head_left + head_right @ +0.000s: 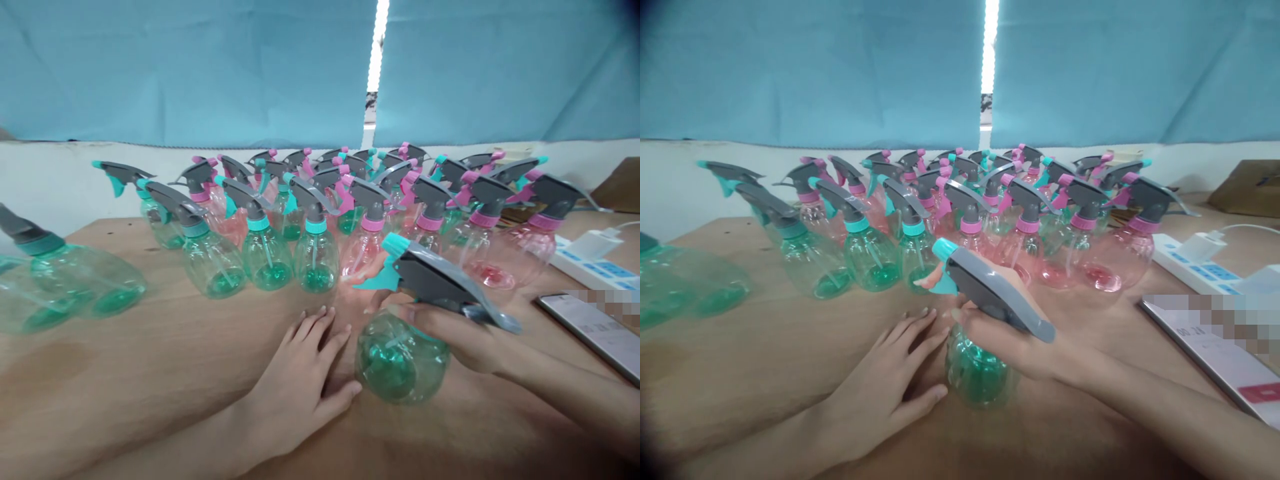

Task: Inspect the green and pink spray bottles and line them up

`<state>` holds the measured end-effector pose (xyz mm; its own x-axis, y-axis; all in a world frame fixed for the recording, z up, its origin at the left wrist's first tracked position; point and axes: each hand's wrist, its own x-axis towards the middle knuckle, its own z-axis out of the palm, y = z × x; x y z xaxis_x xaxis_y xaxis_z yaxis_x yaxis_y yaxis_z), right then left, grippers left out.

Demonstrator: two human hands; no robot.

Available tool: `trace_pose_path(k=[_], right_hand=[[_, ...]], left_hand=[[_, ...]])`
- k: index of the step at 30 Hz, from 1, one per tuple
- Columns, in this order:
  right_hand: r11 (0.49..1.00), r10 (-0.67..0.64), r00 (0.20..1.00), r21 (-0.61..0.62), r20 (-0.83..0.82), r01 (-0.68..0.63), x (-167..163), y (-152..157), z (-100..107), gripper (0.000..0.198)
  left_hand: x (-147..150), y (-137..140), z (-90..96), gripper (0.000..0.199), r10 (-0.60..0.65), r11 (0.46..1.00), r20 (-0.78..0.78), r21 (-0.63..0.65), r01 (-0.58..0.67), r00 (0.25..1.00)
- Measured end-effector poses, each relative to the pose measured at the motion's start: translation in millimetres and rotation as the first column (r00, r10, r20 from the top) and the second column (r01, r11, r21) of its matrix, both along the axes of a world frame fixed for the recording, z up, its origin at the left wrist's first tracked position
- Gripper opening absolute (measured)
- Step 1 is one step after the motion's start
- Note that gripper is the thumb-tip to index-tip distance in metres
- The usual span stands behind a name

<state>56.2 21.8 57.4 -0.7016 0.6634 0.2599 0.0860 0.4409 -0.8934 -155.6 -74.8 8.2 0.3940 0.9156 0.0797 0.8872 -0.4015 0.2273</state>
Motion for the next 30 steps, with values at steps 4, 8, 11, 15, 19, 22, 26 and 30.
trace_pose_path(k=[4,8,11,15,19,22,26,30], right_hand=[[0.997,0.047,0.999,-0.067,-0.005,-0.047,-5.3,-4.0,5.4,0.023],[0.988,0.080,0.992,-0.125,-0.102,-0.092,-10.0,-7.2,7.6,0.017],[0.986,0.092,0.983,-0.120,-0.158,-0.112,-11.8,-8.3,9.9,0.014],[0.985,0.097,0.980,-0.122,-0.172,-0.119,-12.2,-9.0,12.7,0.014],[0.980,0.126,0.974,-0.132,-0.186,-0.152,-11.9,-9.1,14.7,0.015],[0.975,0.168,0.968,-0.114,-0.185,-0.191,-12.3,-8.4,15.3,0.016],[0.974,0.176,0.971,-0.114,-0.164,-0.195,-12.9,-6.4,12.8,0.018],[0.979,0.157,0.976,-0.106,-0.151,-0.174,-12.5,-4.7,10.6,0.019]], left_hand=[[-0.3,-0.6,0.3,0.060,-0.001,1.000,0.008,0.005,0.001,1.000],[-0.9,-1.3,-0.6,0.060,0.001,1.000,0.009,0.004,-0.001,1.000],[-1.3,-1.7,-1.9,0.059,0.002,1.000,0.018,0.014,-0.002,1.000],[-1.8,-1.8,-2.8,0.060,-0.004,1.000,0.019,0.019,0.003,1.000],[-1.8,-1.4,-2.1,0.060,-0.003,1.000,0.016,0.024,0.003,1.000],[-1.2,-1.2,-1.1,0.059,-0.005,1.000,0.010,0.020,0.005,1.000],[-0.4,-0.7,0.1,0.059,-0.005,1.000,0.004,0.014,0.005,1.000],[-0.4,-0.3,-0.3,0.059,-0.007,1.000,0.014,0.020,0.007,1.000]])
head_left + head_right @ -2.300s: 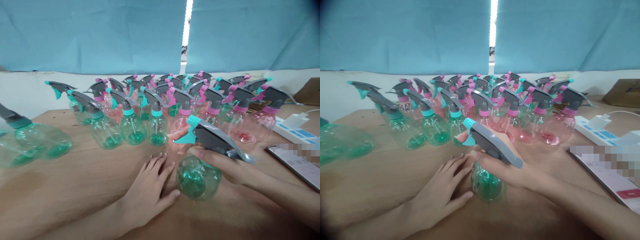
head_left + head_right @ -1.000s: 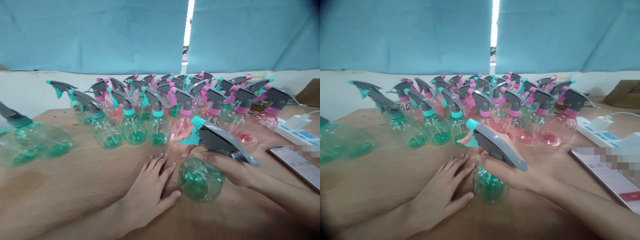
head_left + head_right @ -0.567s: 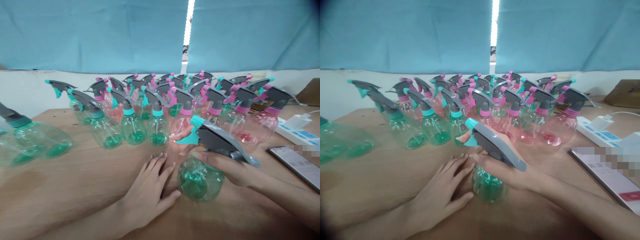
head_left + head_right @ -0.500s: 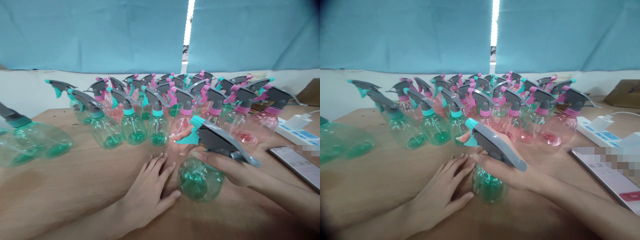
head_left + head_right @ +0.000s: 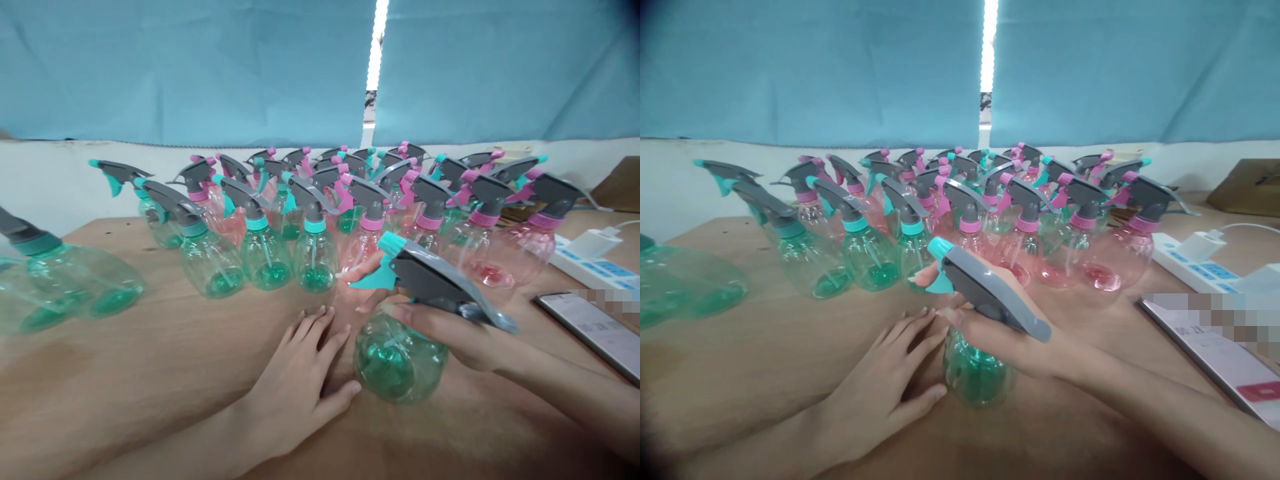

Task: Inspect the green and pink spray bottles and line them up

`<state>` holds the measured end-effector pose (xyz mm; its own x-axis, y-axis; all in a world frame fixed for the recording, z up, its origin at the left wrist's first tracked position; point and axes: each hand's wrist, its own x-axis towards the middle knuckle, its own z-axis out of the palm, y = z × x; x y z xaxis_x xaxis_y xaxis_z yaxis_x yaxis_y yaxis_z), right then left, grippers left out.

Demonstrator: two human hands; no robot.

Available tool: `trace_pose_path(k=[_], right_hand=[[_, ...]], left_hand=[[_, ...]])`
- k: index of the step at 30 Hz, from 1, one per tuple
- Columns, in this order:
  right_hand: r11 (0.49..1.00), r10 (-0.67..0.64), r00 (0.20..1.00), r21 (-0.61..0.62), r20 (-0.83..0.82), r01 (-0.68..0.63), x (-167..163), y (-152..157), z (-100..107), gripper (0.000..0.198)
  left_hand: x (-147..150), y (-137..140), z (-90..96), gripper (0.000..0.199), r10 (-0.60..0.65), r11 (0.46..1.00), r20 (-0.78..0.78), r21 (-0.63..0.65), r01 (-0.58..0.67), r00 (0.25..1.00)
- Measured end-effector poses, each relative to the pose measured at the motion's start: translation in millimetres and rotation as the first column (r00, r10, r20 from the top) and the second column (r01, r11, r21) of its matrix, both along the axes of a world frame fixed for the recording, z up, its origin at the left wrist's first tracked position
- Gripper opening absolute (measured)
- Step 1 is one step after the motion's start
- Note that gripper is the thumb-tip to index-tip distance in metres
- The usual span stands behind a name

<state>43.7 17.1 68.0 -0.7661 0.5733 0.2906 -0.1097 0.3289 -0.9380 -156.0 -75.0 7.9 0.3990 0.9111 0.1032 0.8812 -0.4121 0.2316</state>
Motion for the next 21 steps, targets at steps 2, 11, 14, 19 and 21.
trace_pose_path(k=[2,11,14,19,21], right_hand=[[1.000,0.015,1.000,0.018,0.007,-0.016,0.7,0.3,-0.2,0.020],[0.999,-0.045,0.998,0.029,0.047,0.043,1.1,0.8,-1.6,0.025],[1.000,0.008,0.999,0.001,0.043,-0.008,-0.7,0.0,0.7,0.026],[0.999,0.041,0.999,-0.017,0.028,-0.041,-1.5,-1.2,2.7,0.026],[1.000,0.016,0.999,0.000,0.038,-0.016,-0.6,-0.6,2.1,0.025]], left_hand=[[-0.2,-0.2,-0.4,0.059,-0.003,1.000,0.013,0.009,0.003,1.000],[-0.6,-1.3,-1.3,0.059,0.003,1.000,0.023,0.003,-0.004,1.000],[-0.8,-1.1,-1.5,0.059,0.000,1.000,0.022,0.011,-0.001,1.000],[0.0,-0.9,0.7,0.059,0.000,1.000,0.011,-0.001,0.000,1.000],[0.4,-0.8,1.3,0.059,0.002,1.000,0.007,-0.005,-0.001,1.000]])
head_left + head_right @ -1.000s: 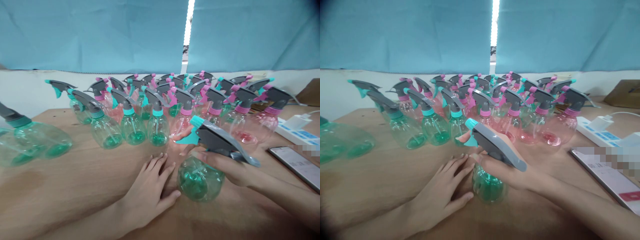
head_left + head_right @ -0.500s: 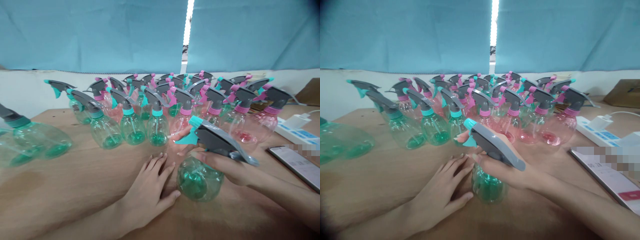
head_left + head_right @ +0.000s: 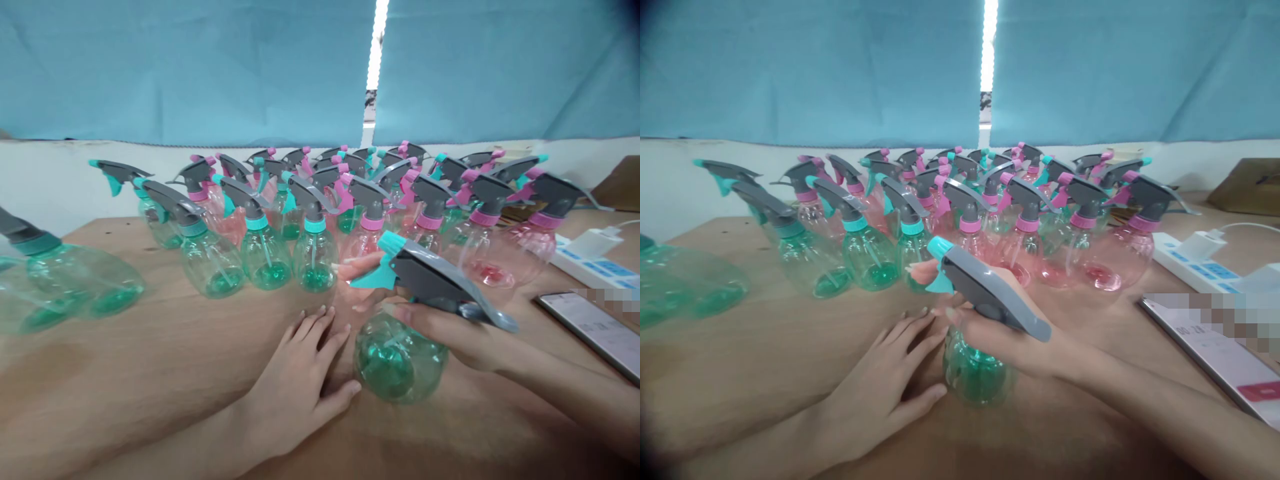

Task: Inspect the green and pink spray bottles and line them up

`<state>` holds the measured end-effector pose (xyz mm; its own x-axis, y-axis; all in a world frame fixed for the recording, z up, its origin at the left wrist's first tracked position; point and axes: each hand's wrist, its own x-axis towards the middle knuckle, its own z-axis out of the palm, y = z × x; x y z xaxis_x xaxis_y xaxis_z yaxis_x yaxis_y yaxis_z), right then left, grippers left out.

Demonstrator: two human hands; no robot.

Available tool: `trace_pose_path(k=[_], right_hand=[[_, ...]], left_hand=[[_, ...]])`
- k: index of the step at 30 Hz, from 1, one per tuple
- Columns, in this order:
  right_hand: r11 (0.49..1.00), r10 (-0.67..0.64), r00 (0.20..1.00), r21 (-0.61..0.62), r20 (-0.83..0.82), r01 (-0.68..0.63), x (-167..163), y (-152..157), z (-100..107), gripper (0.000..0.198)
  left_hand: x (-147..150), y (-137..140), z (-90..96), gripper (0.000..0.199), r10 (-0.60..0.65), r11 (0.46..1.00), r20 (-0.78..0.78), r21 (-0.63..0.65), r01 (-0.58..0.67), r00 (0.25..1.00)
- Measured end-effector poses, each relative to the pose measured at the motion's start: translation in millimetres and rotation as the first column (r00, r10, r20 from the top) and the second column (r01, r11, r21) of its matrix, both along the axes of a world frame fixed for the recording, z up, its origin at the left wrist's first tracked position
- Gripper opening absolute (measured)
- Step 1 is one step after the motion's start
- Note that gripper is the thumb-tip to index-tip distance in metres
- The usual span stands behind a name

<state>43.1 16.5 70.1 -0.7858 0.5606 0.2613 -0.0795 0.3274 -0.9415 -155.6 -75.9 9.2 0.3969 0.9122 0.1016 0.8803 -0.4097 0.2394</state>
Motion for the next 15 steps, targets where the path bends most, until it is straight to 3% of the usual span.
trace_pose_path(k=[4,15], right_hand=[[0.998,-0.056,0.998,0.044,0.021,0.055,1.6,2.0,-1.6,0.023],[0.999,-0.013,0.999,0.039,0.050,0.011,4.2,3.6,-6.1,0.023]], left_hand=[[-0.2,0.3,-0.3,0.059,0.001,1.000,0.007,0.006,-0.001,1.000],[-0.2,1.0,0.1,0.058,0.003,1.000,0.001,0.004,-0.003,1.000]])
